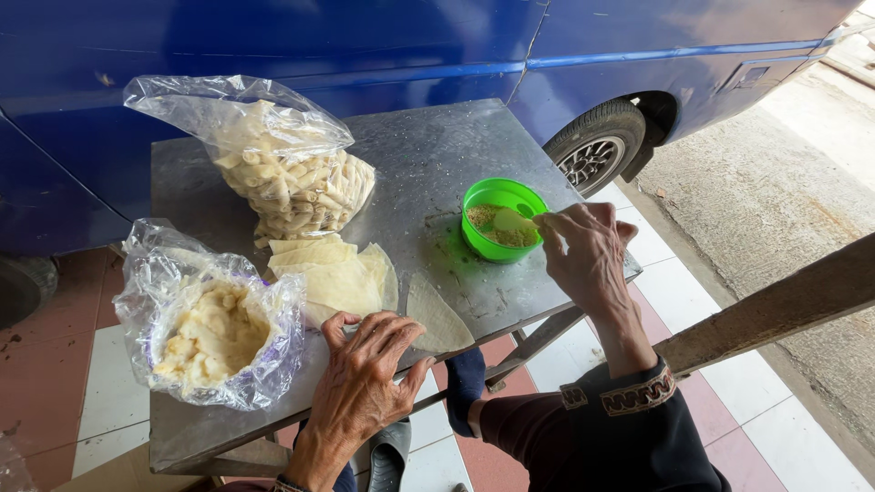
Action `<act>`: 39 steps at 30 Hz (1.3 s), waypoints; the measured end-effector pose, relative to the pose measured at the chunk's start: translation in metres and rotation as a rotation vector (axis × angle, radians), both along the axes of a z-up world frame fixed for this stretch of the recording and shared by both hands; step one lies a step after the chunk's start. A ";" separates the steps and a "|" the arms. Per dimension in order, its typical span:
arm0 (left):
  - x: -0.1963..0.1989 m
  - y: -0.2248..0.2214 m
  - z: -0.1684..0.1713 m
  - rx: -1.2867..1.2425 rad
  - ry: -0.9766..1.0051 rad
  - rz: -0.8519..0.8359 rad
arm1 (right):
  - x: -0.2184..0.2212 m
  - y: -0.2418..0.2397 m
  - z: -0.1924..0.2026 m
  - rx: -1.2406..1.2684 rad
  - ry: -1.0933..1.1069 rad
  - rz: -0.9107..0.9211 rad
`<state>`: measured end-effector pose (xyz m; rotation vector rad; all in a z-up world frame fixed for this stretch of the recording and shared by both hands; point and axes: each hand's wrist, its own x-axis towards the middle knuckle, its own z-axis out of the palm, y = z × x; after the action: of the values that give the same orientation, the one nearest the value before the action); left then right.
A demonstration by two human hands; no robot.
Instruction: The person places a square of dough on a metal surface, adds a small amount of filling from a bowl using a wooden spoon, and folds the dough repeatedly to form a triangular pastry.
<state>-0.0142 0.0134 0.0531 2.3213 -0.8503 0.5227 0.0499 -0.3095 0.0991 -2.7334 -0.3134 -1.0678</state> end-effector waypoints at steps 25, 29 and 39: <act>-0.005 0.001 0.014 0.039 -0.028 0.105 | -0.048 -0.012 0.009 0.948 0.405 0.294; -0.006 0.002 0.016 0.023 -0.031 0.114 | -0.060 0.007 0.004 1.020 0.510 0.503; -0.006 0.003 0.011 0.024 -0.072 0.229 | -0.066 0.037 0.011 0.411 0.377 0.527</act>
<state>-0.0200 0.0163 0.0643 2.4494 -0.6292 0.7006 -0.0162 -0.2728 0.1103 -2.2293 -0.6243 -0.4103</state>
